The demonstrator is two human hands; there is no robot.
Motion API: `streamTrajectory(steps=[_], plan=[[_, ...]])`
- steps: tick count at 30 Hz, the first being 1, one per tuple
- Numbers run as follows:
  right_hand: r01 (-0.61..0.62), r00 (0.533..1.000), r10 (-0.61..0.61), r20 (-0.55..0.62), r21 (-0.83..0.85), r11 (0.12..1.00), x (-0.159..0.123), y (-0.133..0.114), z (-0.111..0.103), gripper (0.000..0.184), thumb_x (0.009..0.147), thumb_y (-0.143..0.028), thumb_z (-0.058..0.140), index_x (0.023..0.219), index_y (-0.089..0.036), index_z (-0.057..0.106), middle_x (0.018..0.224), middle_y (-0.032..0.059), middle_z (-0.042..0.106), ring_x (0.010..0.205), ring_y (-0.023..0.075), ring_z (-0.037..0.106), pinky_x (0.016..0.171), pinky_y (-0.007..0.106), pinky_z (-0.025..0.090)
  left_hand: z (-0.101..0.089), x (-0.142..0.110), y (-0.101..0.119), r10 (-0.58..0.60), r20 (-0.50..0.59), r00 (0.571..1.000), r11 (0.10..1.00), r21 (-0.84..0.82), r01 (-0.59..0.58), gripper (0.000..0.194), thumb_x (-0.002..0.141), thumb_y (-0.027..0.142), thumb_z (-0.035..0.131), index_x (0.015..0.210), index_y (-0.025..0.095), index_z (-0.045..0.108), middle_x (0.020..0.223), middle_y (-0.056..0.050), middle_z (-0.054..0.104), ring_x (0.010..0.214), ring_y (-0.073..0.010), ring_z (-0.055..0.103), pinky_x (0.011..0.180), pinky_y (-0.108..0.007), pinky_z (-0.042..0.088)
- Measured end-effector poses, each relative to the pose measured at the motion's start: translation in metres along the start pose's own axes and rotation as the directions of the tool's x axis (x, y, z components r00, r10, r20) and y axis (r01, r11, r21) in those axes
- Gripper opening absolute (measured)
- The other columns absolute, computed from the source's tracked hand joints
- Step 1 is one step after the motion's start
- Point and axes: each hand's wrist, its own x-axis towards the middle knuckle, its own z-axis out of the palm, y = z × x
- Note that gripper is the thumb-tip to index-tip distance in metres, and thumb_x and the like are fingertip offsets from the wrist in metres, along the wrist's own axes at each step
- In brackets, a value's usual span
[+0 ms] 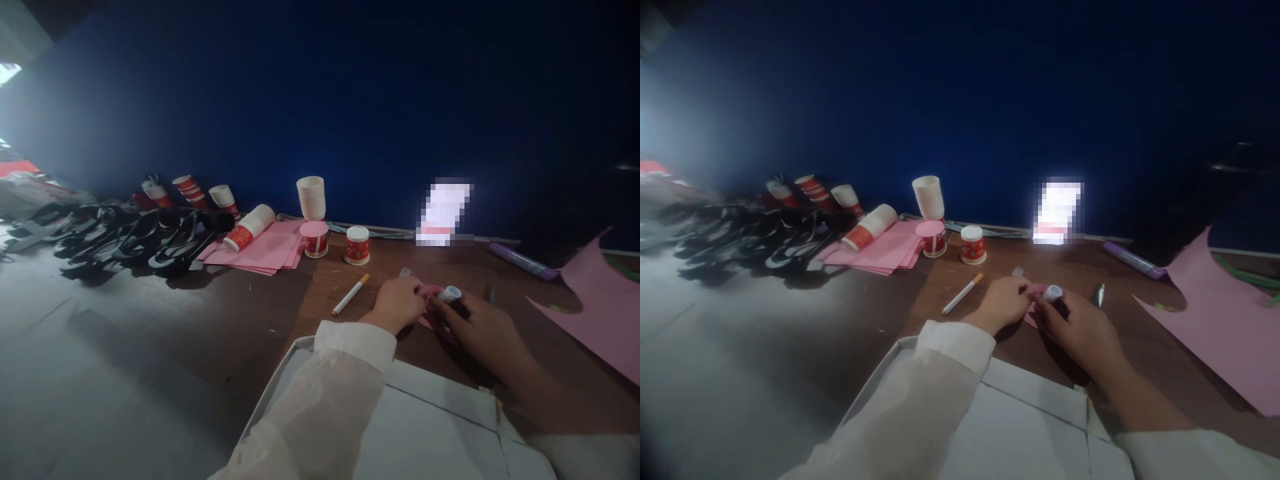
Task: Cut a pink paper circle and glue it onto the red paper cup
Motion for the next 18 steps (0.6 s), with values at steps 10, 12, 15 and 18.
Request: streamTrajectory(steps=[10,12,15,18], plan=[[0.049,0.998,-0.046,0.032,-0.086,0.995,0.0011,-0.0046,-0.004,0.057,0.091,-0.069,0.041,0.107,-0.026,0.074,0.092,0.0104,0.077,0.082,0.0322,0.071,0.061,0.036,0.045,0.0029,0.0017,-0.0028,0.01,-0.005,1.0,1.0,-0.006,-0.01,0.029,0.096,0.034,0.047,0.094,0.021,0.072,0.099,-0.007,0.075,0.098,-0.021,0.068,0.086,-0.03,0.051],[0.066,0.997,-0.062,0.04,-0.095,0.993,0.0006,-0.0063,-0.0057,0.055,0.091,-0.068,0.041,0.1,-0.026,0.074,0.088,0.0104,0.077,0.079,0.0318,0.07,0.06,0.036,0.045,0.002,0.0014,-0.002,0.005,-0.003,1.0,1.0,-0.006,-0.005,0.028,0.096,0.034,0.047,0.095,0.021,0.072,0.1,-0.007,0.075,0.098,-0.0205,0.068,0.086,-0.029,0.051],[0.088,0.994,-0.083,0.069,-0.069,0.994,-0.0011,-0.0082,-0.0084,0.052,0.09,-0.068,0.043,0.092,-0.026,0.073,0.081,0.0097,0.076,0.073,0.0303,0.07,0.058,0.035,0.044,0.0004,0.0009,-0.0005,-0.009,-0.002,1.0,1.0,0.001,0.009,0.025,0.094,0.031,0.05,0.097,0.021,0.072,0.103,-0.007,0.075,0.101,-0.0202,0.067,0.088,-0.028,0.051],[0.088,0.993,-0.084,0.083,-0.054,0.995,-0.0029,-0.0062,-0.0093,0.05,0.088,-0.068,0.046,0.095,-0.026,0.073,0.079,0.0089,0.075,0.071,0.0303,0.069,0.058,0.035,0.044,0.0001,0.0009,-0.0004,-0.023,0.019,1.0,1.0,-0.008,0.024,0.023,0.093,0.03,0.05,0.096,0.021,0.072,0.102,-0.006,0.075,0.099,-0.0198,0.067,0.085,-0.028,0.051]])
